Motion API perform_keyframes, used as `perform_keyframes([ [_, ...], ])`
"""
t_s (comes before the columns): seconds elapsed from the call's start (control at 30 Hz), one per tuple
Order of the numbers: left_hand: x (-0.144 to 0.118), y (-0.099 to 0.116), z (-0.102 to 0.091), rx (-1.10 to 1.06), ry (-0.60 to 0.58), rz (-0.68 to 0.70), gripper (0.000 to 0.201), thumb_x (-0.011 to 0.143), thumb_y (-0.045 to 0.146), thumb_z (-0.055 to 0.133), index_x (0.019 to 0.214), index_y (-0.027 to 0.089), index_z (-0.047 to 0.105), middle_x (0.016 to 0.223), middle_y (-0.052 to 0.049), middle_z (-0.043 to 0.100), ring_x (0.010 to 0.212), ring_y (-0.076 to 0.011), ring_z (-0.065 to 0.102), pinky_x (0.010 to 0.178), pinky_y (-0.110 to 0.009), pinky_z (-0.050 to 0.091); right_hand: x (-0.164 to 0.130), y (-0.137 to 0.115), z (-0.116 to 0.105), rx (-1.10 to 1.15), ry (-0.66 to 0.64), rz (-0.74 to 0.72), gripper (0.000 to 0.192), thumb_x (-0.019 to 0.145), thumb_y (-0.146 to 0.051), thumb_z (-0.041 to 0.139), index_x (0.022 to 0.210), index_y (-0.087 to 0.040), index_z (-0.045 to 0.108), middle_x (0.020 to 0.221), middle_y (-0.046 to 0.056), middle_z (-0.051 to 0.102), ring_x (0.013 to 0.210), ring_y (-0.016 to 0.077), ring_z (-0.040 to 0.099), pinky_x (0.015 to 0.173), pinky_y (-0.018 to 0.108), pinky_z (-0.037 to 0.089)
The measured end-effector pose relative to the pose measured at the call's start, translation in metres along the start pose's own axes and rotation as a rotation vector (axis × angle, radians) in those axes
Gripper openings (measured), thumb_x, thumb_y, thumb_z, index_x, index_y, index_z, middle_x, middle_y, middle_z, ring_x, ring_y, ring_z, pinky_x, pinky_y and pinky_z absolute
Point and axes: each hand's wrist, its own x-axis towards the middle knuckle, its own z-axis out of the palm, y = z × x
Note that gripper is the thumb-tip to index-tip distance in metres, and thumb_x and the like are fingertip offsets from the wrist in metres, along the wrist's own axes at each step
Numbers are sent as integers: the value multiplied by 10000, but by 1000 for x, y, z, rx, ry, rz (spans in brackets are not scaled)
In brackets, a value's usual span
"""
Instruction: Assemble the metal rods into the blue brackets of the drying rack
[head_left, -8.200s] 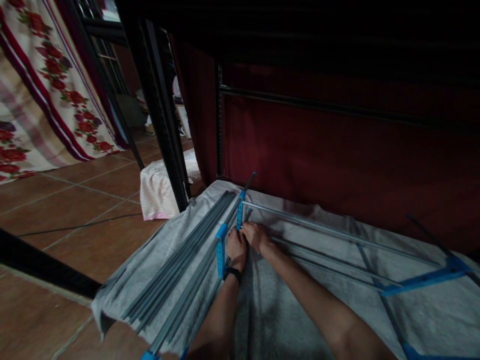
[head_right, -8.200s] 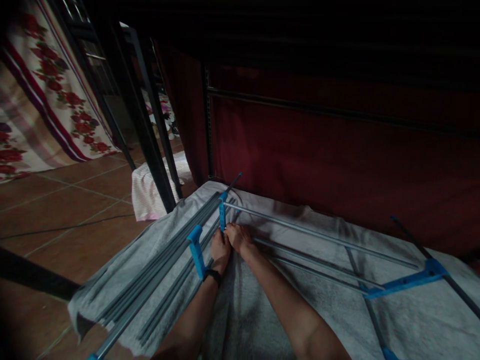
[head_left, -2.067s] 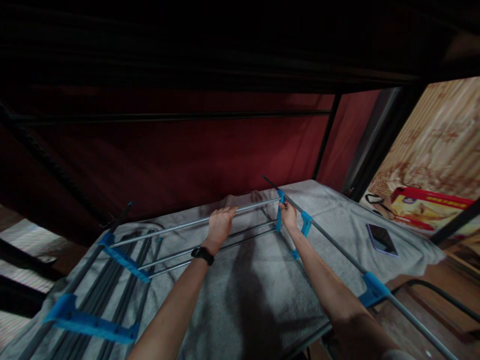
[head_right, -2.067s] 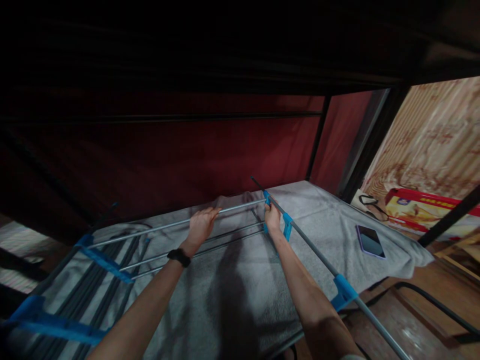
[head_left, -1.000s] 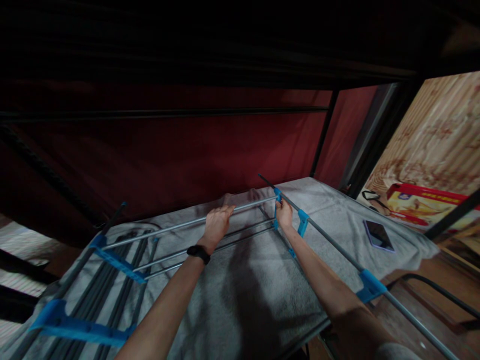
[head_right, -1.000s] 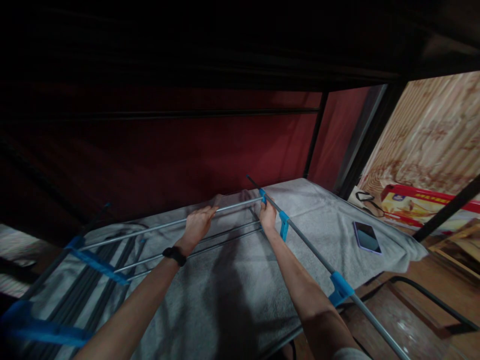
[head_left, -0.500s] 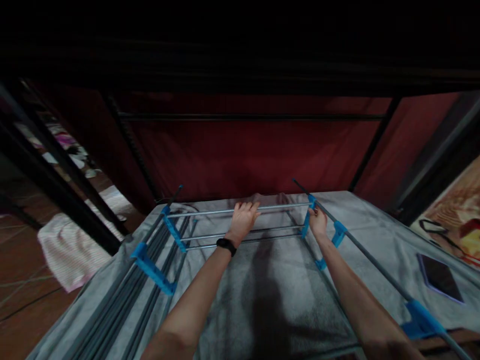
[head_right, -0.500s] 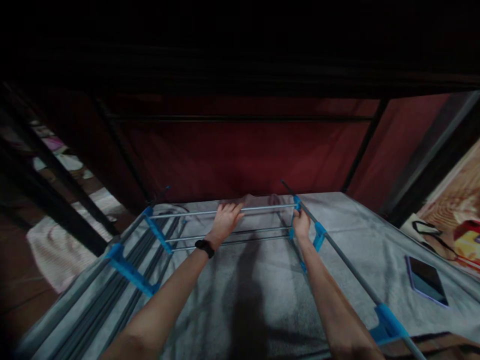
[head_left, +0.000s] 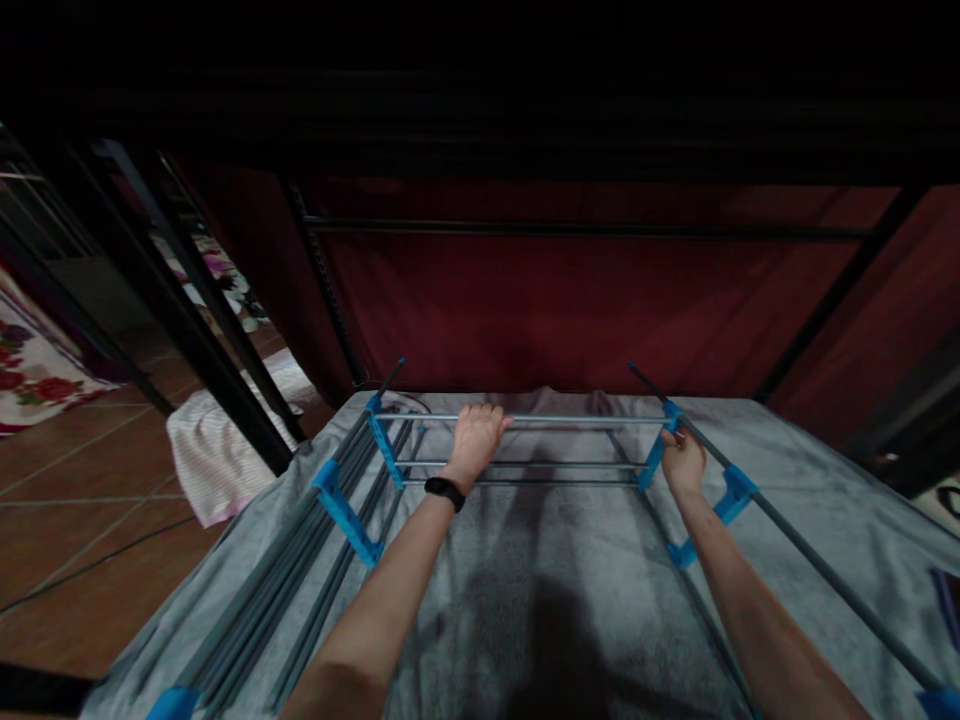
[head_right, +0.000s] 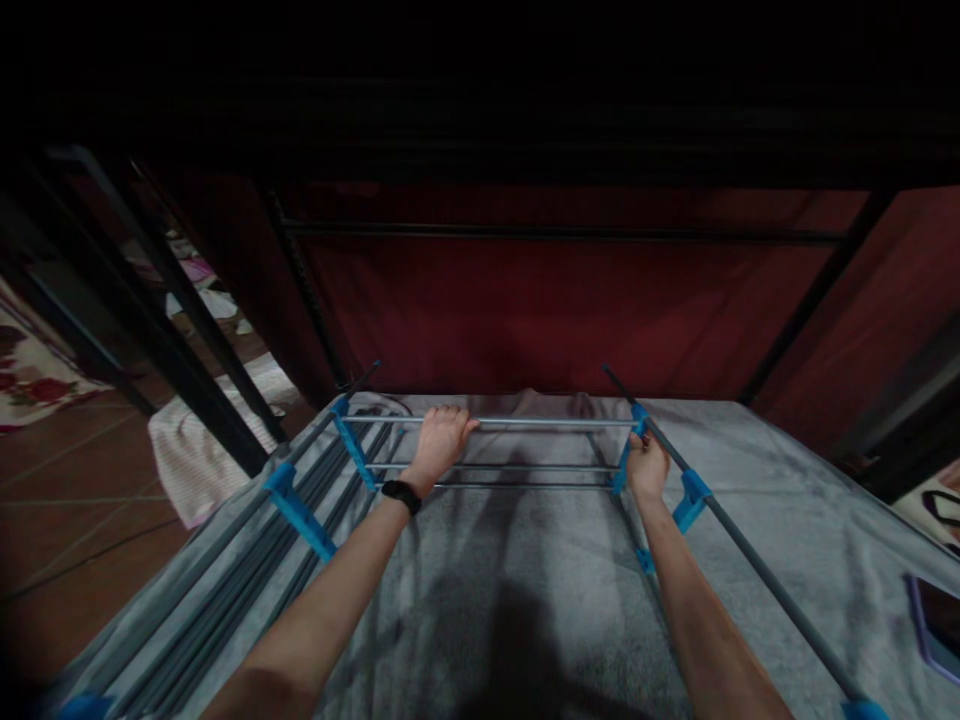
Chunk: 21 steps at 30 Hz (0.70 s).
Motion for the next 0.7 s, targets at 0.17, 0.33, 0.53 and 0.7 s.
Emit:
perform_keyframes([
  [0.17,1,-2,-1,-15,-22,22,360,1015,413,372,932,183,637,891,-105,689,862,-259,617,810,-381,382,0,-2,0,-47,3,-24,418,782,-447,460,906,-116,685,817,157,687,789,277,631,783,388,465],
  [0.33,3,-2,-3,-27,-33,13,367,1019,405,362,942,184,644,887,-104,696,862,-259,627,815,-385,398,0,-3,2,-55,17,-19,408,776,-436,461,914,-121,680,810,152,684,780,273,624,781,383,463],
  [0.53,3,0,-8,-51,-58,-1,378,1014,413,370,919,177,650,894,-117,703,871,-264,634,816,-382,413,1,-2,5,-55,21,-14,427,773,-402,444,973,-111,684,854,160,691,829,286,626,809,403,467],
  [0.7,3,1,-12,-80,-71,-15,372,1011,416,382,925,173,651,932,-123,704,911,-264,635,862,-392,428,0,-6,5,-48,26,-19,454,766,-393,444,1001,-88,683,899,176,694,865,294,624,853,429,466],
])
